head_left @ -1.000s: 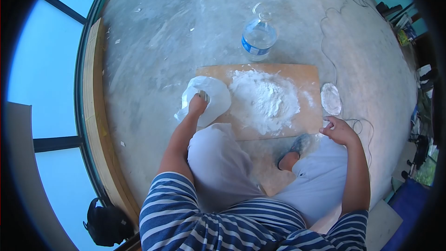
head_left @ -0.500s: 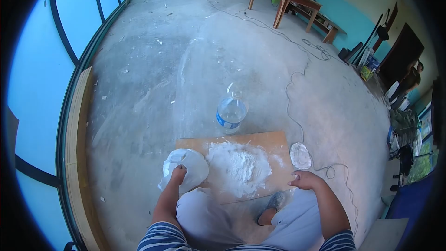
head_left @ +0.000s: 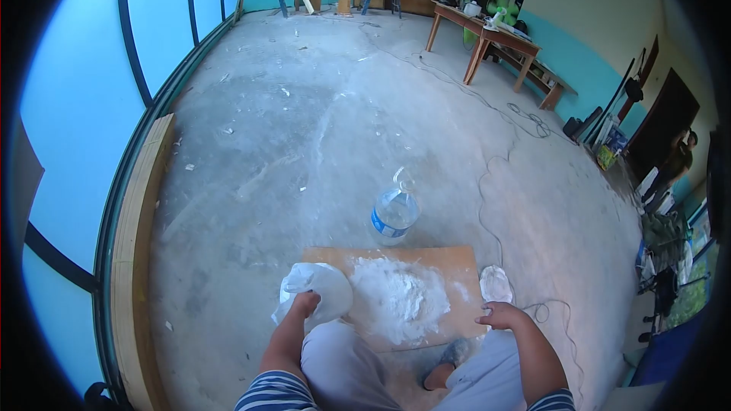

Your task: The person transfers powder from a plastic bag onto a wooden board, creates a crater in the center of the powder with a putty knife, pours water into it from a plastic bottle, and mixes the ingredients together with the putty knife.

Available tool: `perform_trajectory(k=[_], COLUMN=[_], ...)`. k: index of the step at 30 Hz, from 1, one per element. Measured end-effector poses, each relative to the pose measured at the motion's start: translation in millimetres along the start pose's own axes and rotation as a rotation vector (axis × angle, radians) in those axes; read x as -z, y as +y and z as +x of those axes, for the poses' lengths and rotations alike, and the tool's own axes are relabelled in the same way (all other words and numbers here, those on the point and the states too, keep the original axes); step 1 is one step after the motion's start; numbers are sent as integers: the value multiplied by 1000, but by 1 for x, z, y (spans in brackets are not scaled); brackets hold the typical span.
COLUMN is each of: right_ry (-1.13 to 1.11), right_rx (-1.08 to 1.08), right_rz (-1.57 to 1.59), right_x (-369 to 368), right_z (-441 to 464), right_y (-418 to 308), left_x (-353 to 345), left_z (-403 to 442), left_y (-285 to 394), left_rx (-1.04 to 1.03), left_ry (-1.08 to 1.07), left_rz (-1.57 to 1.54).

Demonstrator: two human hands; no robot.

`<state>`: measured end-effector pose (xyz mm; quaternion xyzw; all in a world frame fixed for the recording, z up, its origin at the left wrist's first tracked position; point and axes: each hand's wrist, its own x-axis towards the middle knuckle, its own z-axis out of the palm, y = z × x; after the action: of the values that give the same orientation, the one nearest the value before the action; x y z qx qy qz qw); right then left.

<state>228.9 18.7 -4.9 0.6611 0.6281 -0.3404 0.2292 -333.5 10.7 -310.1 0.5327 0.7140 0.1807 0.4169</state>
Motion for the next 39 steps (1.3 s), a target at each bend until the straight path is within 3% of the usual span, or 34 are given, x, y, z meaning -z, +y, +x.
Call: perform_trajectory(k=[2,5,8,11,17,21,24,25,27,28,30,31,39], right_ry=[-2,26,37,27,89,160,170,172,166,162,147,128,83], right_rx=[-17,-25,-29,-49,-9,61,99,107,115,118,123,106,96], right_rz=[-10,-18,-10,-8,39,14,76,75,75,98,139,169,263], right_x=[-4,-11,-9,-2,-4,-1,-3,-2,0,1,5,9,20], right_z=[7,11,10,-4,-3,-7,-3,-5,-8,-9,-10,-18,-41], right_y=[4,11,12,0,-3,-5,0,-1,-4,-4,-6,-10,-19], left_x=[-1,17,30,49,107,163,199,208,236,248,264,272,253], left_z=[-6,-8,-17,-43,-77,-119,-110,-116,-135,-127,-122,-123,-45], left_y=[6,2,-3,9,-8,12,-22,-12,28,22,39,70,185], left_rx=[22,231,269,330,301,294,248,235,220,60,39,186,48], left_ry=[205,94,33,61,47,91,47,35,78,69,55,63,-82], left_rz=[-57,-281,-736,-896,-954,-793,-806,-805,-496,-306,-429,-736,-726])
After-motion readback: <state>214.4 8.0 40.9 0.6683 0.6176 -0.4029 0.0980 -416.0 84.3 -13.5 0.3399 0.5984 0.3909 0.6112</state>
